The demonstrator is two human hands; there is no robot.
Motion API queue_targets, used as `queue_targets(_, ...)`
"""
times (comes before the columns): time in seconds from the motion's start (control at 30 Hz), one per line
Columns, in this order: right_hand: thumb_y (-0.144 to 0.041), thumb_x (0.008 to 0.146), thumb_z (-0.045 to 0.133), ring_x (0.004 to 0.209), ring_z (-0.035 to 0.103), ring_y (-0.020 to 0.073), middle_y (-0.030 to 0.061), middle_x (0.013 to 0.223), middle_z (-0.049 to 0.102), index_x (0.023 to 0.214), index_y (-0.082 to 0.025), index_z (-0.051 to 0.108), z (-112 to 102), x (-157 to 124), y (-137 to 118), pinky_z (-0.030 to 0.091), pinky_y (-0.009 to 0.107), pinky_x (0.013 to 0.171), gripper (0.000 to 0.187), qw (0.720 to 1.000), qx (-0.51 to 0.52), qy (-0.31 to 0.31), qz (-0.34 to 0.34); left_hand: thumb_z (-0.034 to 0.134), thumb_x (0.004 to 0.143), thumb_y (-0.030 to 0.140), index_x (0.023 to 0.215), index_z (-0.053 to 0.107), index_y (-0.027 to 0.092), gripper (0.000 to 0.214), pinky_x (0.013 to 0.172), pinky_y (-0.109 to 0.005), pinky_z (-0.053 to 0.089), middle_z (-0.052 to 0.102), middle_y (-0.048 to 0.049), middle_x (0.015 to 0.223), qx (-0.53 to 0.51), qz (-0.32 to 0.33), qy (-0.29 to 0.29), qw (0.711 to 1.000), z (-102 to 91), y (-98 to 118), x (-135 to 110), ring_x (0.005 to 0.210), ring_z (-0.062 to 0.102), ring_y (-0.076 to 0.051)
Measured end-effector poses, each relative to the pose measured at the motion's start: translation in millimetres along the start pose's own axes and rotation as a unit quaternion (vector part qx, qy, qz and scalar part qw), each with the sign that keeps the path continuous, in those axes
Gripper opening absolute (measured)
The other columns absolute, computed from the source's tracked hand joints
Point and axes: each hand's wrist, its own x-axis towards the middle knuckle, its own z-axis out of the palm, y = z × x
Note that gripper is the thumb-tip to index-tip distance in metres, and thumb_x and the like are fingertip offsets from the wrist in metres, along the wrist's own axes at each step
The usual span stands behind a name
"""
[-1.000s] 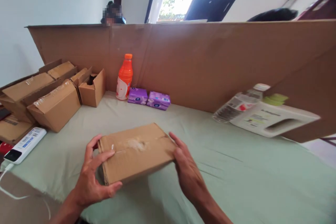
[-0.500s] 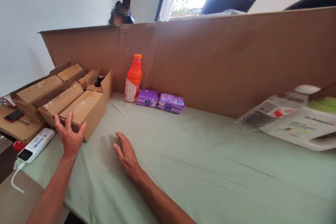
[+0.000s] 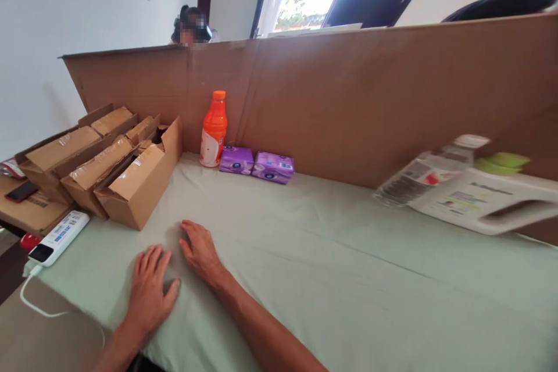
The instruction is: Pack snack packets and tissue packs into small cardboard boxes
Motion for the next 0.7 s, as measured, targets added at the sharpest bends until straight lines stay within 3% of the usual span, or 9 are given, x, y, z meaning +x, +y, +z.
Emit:
queue_targets(0.17, -0.017, 0.093, 0.052, 0.135, 0.05, 0.0329, 0.0187, 0.142, 0.058, 0.127, -0.012, 0.064, -9.2, -6.9, -24.7, 0.04, 0.052, 0.11, 0.037, 0.996, -0.072, -0.056, -0.024, 0.052, 0.082, 0.02, 0.137, 0.055, 0.014, 0.055, 0.108, -0.06, 0.045, 0.064, -0.0189, 0.132, -0.015, -0.005, 0.029, 0.999, -4.3, -0.1, 11.1, 0.125, 0.059, -0.036)
queue_targets(0.33, -0.029, 0.096, 0.056, 0.141, 0.042, 0.0321, 0.0166, 0.15, 0.051, 0.138, -0.013, 0.056, -18.4, -44.8, -47.8, 0.034, 0.051, 0.115, 0.044, 0.988, -0.112, -0.087, -0.058, 0.045, 0.083, 0.014, 0.14, 0.048, 0.014, 0.056, 0.099, -0.05, 0.054, 0.067, -0.0167, 0.124, -0.033, -0.022, 0.062, 0.997, -10.3, -7.9, 9.4, 0.115, 0.065, -0.03)
queue_targets(0.53, -0.045, 0.098, 0.055, 0.144, 0.038, 0.0291, 0.0127, 0.155, 0.047, 0.145, -0.015, 0.05, -20.9, -100.9, -73.2, 0.03, 0.049, 0.119, 0.055, 0.978, -0.134, -0.125, -0.099, 0.045, 0.084, 0.017, 0.128, 0.059, 0.013, 0.047, 0.103, -0.052, 0.051, 0.069, -0.0167, 0.123, -0.013, 0.009, 0.049, 0.999, -16.7, -5.8, -3.5, 0.117, 0.063, -0.031)
queue_targets(0.7, -0.046, 0.099, 0.051, 0.146, 0.037, 0.0282, 0.0131, 0.155, 0.046, 0.147, -0.014, 0.047, -18.5, -129.3, -83.9, 0.027, 0.049, 0.122, 0.058, 0.979, -0.131, -0.124, -0.099, 0.046, 0.089, 0.021, 0.119, 0.068, 0.015, 0.038, 0.107, -0.055, 0.045, 0.067, -0.0171, 0.129, 0.032, 0.048, 0.022, 0.998, -28.7, 4.1, -25.2, 0.124, 0.058, -0.035)
